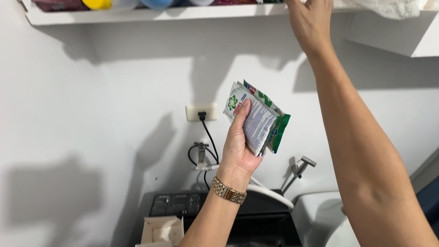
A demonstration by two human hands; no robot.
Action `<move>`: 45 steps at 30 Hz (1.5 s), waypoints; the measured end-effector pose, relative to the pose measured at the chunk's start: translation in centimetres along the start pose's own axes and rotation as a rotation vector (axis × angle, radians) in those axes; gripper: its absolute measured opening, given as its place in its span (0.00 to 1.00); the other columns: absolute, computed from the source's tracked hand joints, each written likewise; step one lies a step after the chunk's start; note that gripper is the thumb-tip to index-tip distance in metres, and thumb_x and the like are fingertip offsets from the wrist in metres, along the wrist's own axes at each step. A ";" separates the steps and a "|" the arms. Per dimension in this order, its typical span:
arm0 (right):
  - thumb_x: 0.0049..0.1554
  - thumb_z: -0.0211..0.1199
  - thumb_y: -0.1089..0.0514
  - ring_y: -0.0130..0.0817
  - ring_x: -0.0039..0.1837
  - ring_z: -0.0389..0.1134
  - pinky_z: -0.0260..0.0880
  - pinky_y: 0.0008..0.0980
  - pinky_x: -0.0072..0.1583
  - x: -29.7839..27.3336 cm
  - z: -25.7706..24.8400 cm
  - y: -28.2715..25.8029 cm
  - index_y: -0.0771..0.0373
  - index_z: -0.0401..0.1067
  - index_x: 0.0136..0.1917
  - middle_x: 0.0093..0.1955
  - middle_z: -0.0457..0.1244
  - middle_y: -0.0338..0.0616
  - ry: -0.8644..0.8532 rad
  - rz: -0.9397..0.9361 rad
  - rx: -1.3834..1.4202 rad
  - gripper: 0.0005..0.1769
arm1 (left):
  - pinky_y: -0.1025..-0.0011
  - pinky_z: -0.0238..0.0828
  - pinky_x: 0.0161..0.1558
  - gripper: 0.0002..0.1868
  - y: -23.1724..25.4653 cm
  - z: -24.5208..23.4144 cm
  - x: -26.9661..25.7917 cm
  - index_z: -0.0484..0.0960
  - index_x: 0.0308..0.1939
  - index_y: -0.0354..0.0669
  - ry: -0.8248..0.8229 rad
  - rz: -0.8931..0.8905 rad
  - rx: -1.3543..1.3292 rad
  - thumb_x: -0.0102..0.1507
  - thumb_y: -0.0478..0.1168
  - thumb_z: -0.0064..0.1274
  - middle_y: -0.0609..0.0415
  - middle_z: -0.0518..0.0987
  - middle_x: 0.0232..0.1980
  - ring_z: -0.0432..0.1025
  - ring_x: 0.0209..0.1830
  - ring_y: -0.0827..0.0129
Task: Organizing cleaning products on a shelf and wiping down a bathroom counter.
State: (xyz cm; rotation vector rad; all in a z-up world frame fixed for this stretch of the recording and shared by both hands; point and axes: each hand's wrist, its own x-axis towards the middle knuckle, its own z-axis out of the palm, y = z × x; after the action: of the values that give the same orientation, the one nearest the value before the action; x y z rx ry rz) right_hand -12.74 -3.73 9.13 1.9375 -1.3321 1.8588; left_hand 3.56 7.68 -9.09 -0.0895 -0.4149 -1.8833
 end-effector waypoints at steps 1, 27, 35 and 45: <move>0.66 0.57 0.38 0.46 0.54 0.66 0.67 0.40 0.58 -1.9 -0.3 -0.4 0.70 0.72 0.53 0.50 0.67 0.55 -0.008 0.010 -0.002 0.29 | 0.74 0.84 0.44 0.12 -0.3 -0.1 -0.4 0.80 0.47 0.46 0.012 -0.002 -0.004 0.62 0.43 0.62 0.56 0.85 0.45 0.82 0.42 0.71; 0.53 0.72 0.39 0.48 0.78 0.61 0.63 0.43 0.73 -53.8 -6.8 -4.2 0.66 0.51 0.80 0.80 0.55 0.57 -0.552 0.329 0.562 0.54 | 0.73 0.76 0.46 0.25 -10.7 -20.3 -24.1 0.76 0.58 0.41 0.400 0.044 0.253 0.64 0.50 0.63 0.60 0.77 0.48 0.73 0.46 0.75; 0.52 0.72 0.56 0.41 0.72 0.65 0.67 0.37 0.69 -56.3 -7.5 -3.9 0.66 0.62 0.75 0.73 0.62 0.55 -0.463 0.396 0.599 0.41 | 0.71 0.76 0.55 0.25 -10.2 -21.5 -26.7 0.76 0.57 0.46 0.469 -0.029 0.231 0.62 0.52 0.62 0.61 0.80 0.52 0.76 0.52 0.75; 0.63 0.64 0.59 0.32 0.62 0.69 0.69 0.32 0.65 -57.2 -8.3 -2.7 0.71 0.68 0.71 0.64 0.66 0.54 -0.162 0.786 0.863 0.26 | 0.68 0.76 0.57 0.19 -8.6 -21.6 -26.5 0.76 0.58 0.47 0.442 -0.033 0.244 0.66 0.49 0.55 0.58 0.80 0.54 0.76 0.55 0.72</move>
State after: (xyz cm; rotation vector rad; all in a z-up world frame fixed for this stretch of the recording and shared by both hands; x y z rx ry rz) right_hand -7.97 30.78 -37.02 2.0818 -1.6778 3.1217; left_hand 7.85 26.95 -38.32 0.4911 -0.3367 -1.8056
